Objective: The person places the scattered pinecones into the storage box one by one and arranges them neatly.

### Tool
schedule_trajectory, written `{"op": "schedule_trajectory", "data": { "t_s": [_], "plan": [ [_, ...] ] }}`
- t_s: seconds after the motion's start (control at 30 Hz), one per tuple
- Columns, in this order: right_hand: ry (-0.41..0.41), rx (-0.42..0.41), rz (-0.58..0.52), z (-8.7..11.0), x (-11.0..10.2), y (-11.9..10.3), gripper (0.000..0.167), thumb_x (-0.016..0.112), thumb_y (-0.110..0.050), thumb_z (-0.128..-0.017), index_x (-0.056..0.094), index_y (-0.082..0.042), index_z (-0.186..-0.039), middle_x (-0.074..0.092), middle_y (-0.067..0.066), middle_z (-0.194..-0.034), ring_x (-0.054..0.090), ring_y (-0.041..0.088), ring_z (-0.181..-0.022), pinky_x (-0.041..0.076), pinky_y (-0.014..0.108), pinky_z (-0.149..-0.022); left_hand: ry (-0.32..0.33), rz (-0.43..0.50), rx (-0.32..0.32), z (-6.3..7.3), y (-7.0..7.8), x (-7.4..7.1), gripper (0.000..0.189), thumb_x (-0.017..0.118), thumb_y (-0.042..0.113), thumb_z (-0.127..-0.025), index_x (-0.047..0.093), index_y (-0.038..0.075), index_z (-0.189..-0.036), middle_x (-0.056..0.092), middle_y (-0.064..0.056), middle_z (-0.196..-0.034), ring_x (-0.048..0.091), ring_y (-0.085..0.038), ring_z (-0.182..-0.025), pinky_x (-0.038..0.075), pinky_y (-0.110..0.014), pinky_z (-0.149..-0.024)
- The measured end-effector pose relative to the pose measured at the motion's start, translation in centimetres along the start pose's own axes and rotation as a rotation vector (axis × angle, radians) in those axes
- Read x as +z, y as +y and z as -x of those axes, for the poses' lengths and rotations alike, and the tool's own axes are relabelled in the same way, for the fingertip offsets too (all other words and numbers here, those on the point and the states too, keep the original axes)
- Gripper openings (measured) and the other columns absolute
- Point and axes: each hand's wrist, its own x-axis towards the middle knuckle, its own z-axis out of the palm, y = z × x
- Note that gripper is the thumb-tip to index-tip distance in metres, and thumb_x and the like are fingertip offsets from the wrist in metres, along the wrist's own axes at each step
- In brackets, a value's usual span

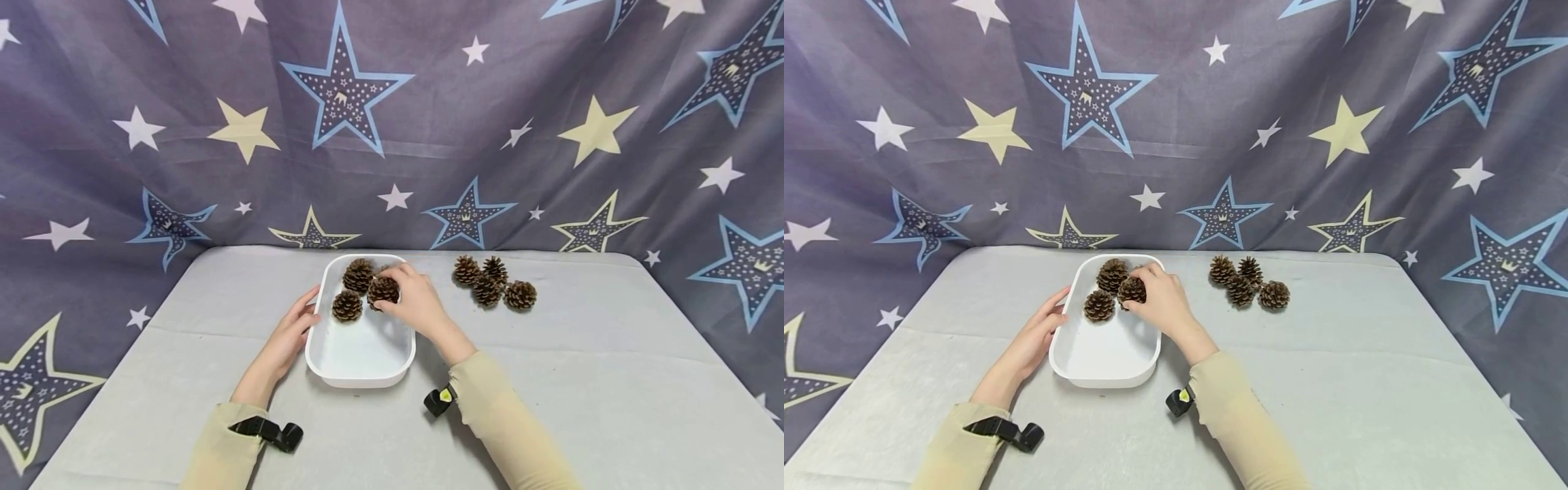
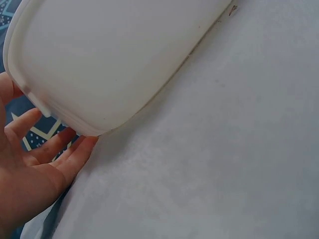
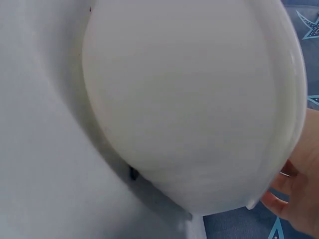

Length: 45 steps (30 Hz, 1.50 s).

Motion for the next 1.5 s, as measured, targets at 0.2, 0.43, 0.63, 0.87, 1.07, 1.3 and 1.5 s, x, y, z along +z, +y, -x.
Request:
{"op": "schedule_trajectory", "data": {
  "t_s": [0.2, 0.43, 0.63, 0.87, 1.07, 1.3, 1.5],
  "plan": [
    [-0.008, -0.008, 0.013, 0.14, 0.23, -0.19, 0.055, 0.072, -0.035, -0.073, 0.057, -0.010, -0.119, 0.056, 0.006, -0.118, 0.054, 0.023, -0.105, 0.039, 0.040, -0.093, 0.002, 0.008, 0.003, 0.08, 0.11, 0.08, 0.058, 0.042, 0.014, -0.092, 0.022, 0.025, -0.145, 0.033, -0.017, -0.140, 0.040, -0.029, -0.121, 0.042, -0.024, -0.090],
    [-0.066, 0.023, 0.050, 0.20, 0.31, -0.34, 0.055, 0.072, -0.036, -0.074, 0.056, -0.011, -0.120, 0.056, 0.005, -0.119, 0.054, 0.022, -0.107, 0.036, 0.039, -0.095, 0.006, -0.002, 0.011, 0.11, 0.08, 0.01, 0.058, 0.042, 0.014, -0.092, 0.021, 0.025, -0.145, 0.034, -0.017, -0.139, 0.043, -0.027, -0.118, 0.044, -0.024, -0.089],
    [-0.109, 0.032, 0.102, 0.03, 0.54, -0.30, 0.056, 0.072, -0.039, -0.073, 0.057, -0.012, -0.120, 0.056, 0.005, -0.120, 0.052, 0.021, -0.109, 0.032, 0.039, -0.099, 0.007, 0.003, -0.003, 0.17, 0.22, 0.11, 0.058, 0.043, 0.014, -0.092, 0.022, 0.026, -0.145, 0.034, -0.017, -0.139, 0.042, -0.029, -0.119, 0.044, -0.025, -0.089],
    [-0.120, 0.008, 0.158, -0.04, 0.94, -0.07, 0.053, 0.072, -0.040, -0.073, 0.058, -0.014, -0.117, 0.058, 0.003, -0.117, 0.054, 0.020, -0.107, 0.031, 0.039, -0.099, -0.002, 0.002, 0.003, 0.13, 0.30, 0.08, 0.057, 0.041, 0.014, -0.093, 0.020, 0.023, -0.146, 0.032, -0.019, -0.140, 0.040, -0.030, -0.120, 0.043, -0.026, -0.090],
    [-0.130, 0.000, 0.185, -0.16, 1.05, -0.02, 0.052, 0.073, -0.039, -0.072, 0.059, -0.015, -0.116, 0.059, 0.002, -0.116, 0.055, 0.019, -0.106, 0.031, 0.040, -0.098, -0.003, 0.022, -0.005, 0.27, 0.53, 0.21, 0.058, 0.041, 0.013, -0.094, 0.020, 0.024, -0.146, 0.032, -0.018, -0.141, 0.039, -0.031, -0.121, 0.042, -0.028, -0.091],
    [-0.153, 0.027, 0.179, -0.19, 1.04, -0.11, 0.053, 0.073, -0.037, -0.074, 0.057, -0.015, -0.119, 0.059, 0.003, -0.117, 0.055, 0.019, -0.107, 0.029, 0.039, -0.100, -0.001, 0.025, -0.006, 0.18, 0.40, 0.20, 0.057, 0.042, 0.013, -0.093, 0.020, 0.024, -0.146, 0.032, -0.018, -0.140, 0.039, -0.031, -0.121, 0.043, -0.028, -0.090],
    [-0.150, 0.046, 0.185, -0.20, 0.94, -0.31, 0.055, 0.073, -0.036, -0.074, 0.055, -0.014, -0.121, 0.058, 0.004, -0.118, 0.053, 0.020, -0.108, 0.029, 0.038, -0.100, 0.001, 0.020, 0.001, 0.29, 0.35, 0.20, 0.058, 0.042, 0.013, -0.092, 0.023, 0.025, -0.145, 0.034, -0.016, -0.139, 0.041, -0.029, -0.120, 0.044, -0.025, -0.088]
  ]
}}
